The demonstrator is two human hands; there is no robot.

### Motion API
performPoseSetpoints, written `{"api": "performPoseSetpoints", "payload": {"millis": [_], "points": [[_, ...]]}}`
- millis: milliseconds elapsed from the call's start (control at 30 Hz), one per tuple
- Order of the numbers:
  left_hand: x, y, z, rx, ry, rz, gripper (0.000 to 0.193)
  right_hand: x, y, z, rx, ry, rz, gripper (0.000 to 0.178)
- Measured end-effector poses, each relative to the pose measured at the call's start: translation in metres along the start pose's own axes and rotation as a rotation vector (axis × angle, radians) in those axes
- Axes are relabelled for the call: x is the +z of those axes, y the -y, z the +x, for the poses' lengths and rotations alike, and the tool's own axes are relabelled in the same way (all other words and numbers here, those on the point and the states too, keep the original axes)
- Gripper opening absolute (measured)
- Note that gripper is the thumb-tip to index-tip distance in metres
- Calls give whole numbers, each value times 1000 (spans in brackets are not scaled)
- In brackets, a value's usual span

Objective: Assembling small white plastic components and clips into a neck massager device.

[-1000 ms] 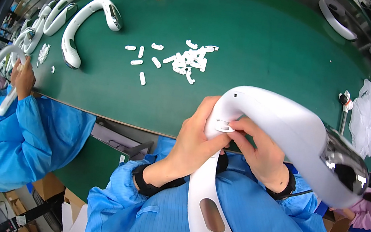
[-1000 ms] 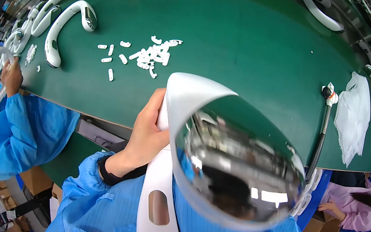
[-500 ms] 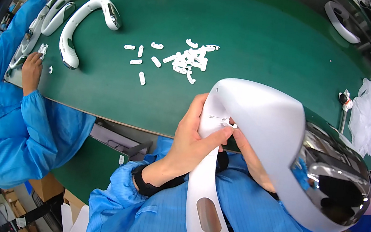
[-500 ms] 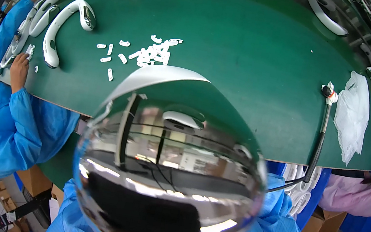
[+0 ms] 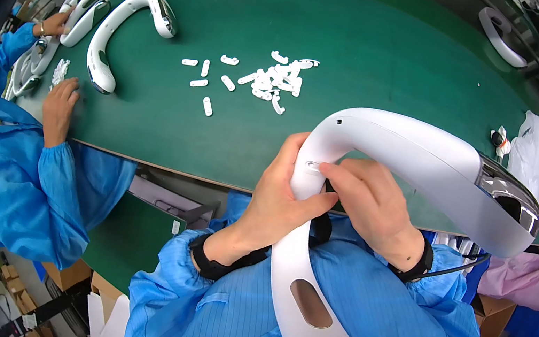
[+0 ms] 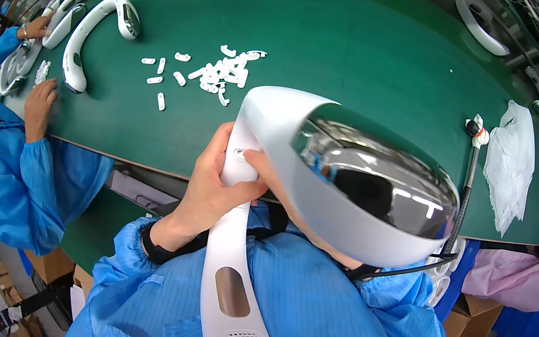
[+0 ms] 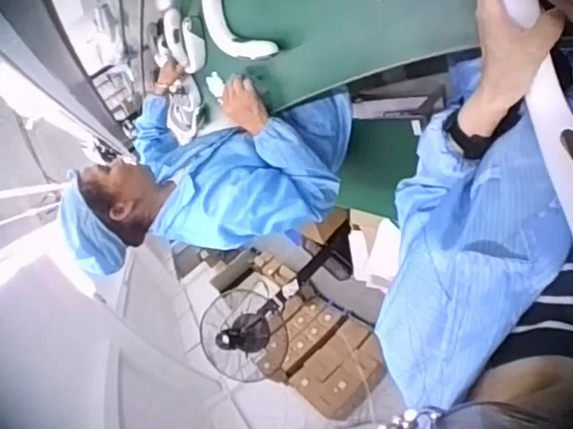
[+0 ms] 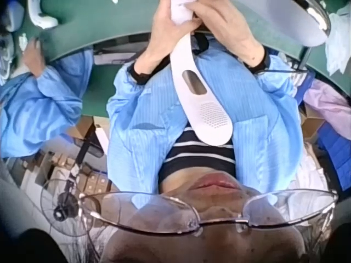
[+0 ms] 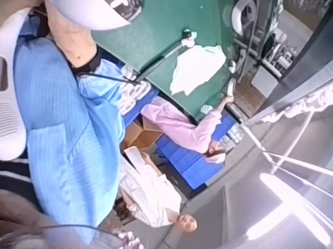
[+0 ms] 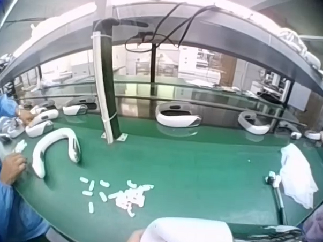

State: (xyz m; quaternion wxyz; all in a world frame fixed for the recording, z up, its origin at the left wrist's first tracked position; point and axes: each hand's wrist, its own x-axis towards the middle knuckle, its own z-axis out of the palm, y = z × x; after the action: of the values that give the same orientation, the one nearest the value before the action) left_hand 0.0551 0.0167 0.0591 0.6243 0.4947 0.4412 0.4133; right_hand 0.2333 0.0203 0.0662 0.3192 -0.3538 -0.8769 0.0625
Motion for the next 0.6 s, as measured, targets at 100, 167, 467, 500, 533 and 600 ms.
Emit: {"api": "performPoseSetpoints", "payload": {"millis": [100,167,467,500,533,600], "points": [[1,4,2,-14,56,-134,55,15,-7,-9,84,-205,156,35],[2,6,1,244,25,-115,55,14,-7,-10,184,-212,316,30],[-2,21,8,121,49,-219,51,-3,-8,-8,-85,-319,187,30],[-4,23,9,107,48,-228,51,-6,-7,-8,-92,-289,154,30],[-4,21,9,105,45,-229,51,-7,-7,-8,-96,-258,121,30],[-2,18,8,79,48,-251,50,-5,-8,-9,-107,-260,89,29]]}}
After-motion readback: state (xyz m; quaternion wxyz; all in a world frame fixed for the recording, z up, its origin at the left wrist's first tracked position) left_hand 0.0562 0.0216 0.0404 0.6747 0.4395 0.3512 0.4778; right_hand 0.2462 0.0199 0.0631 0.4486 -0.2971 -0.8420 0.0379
